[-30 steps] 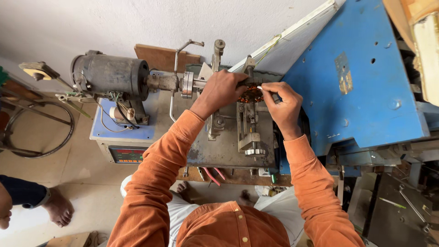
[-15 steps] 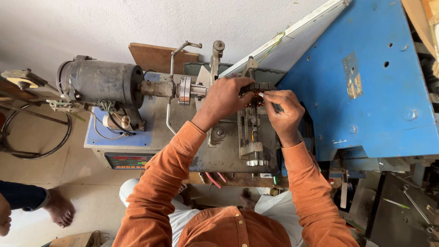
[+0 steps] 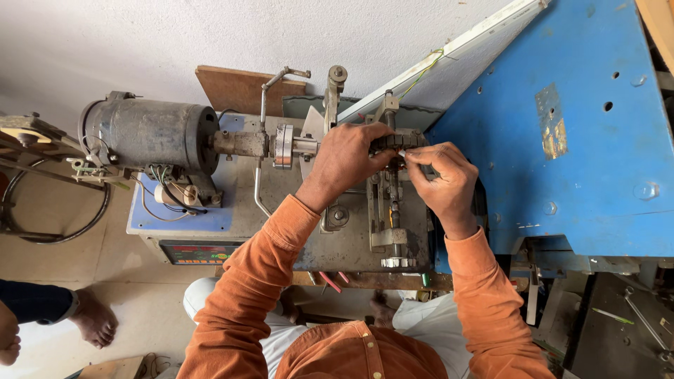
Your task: The person sits at a bench-mounted motor winding machine holding a copper-wound armature. They use a small yellow-handled tool to work between the armature slots, turn the armature to reach different sides, and occasionally reach into a parts bin below the bench.
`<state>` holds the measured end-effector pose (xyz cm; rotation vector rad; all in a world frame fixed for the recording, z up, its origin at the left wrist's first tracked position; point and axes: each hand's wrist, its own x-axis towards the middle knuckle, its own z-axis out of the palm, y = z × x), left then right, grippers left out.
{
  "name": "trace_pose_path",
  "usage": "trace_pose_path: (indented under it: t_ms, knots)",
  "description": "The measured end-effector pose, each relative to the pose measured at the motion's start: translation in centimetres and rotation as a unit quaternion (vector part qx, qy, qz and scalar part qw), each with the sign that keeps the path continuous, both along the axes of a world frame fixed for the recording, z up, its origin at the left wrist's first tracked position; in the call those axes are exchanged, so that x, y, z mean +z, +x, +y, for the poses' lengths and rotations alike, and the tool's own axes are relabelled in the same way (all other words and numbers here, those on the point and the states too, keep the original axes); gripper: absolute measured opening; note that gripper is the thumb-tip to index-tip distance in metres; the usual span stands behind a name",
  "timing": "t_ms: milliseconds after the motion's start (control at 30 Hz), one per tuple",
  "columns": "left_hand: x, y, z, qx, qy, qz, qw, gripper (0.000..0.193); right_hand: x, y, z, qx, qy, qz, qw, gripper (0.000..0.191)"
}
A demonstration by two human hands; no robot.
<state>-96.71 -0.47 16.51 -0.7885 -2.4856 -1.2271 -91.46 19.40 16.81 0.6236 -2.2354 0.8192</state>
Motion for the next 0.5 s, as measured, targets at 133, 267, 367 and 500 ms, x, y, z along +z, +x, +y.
trace_pose_path:
  t_ms: [133, 267, 367, 500]
  knots:
    - [0.0, 0.0, -0.1, 0.003, -0.004, -0.005, 1.000, 0.030, 0.8, 0.3, -1.2, -0.022, -0.028, -0.008, 0.999, 0.017]
    - [0.0, -0.1, -0.1, 0.001, 0.002, 0.003, 1.000, 0.030, 1.2, 0.7, -2.3, -0.061, -0.008, -0.005, 0.998, 0.017]
    - [-0.1, -0.1, -0.2, -0.001, 0.004, 0.004, 1.000, 0.029, 1.4, 1.0, -2.9, -0.078, 0.009, -0.001, 0.997, 0.017]
    - [-0.3, 0.0, -0.4, 0.001, 0.002, 0.000, 1.000, 0.031, 1.4, 1.1, -3.6, -0.104, 0.049, 0.015, 0.993, 0.017]
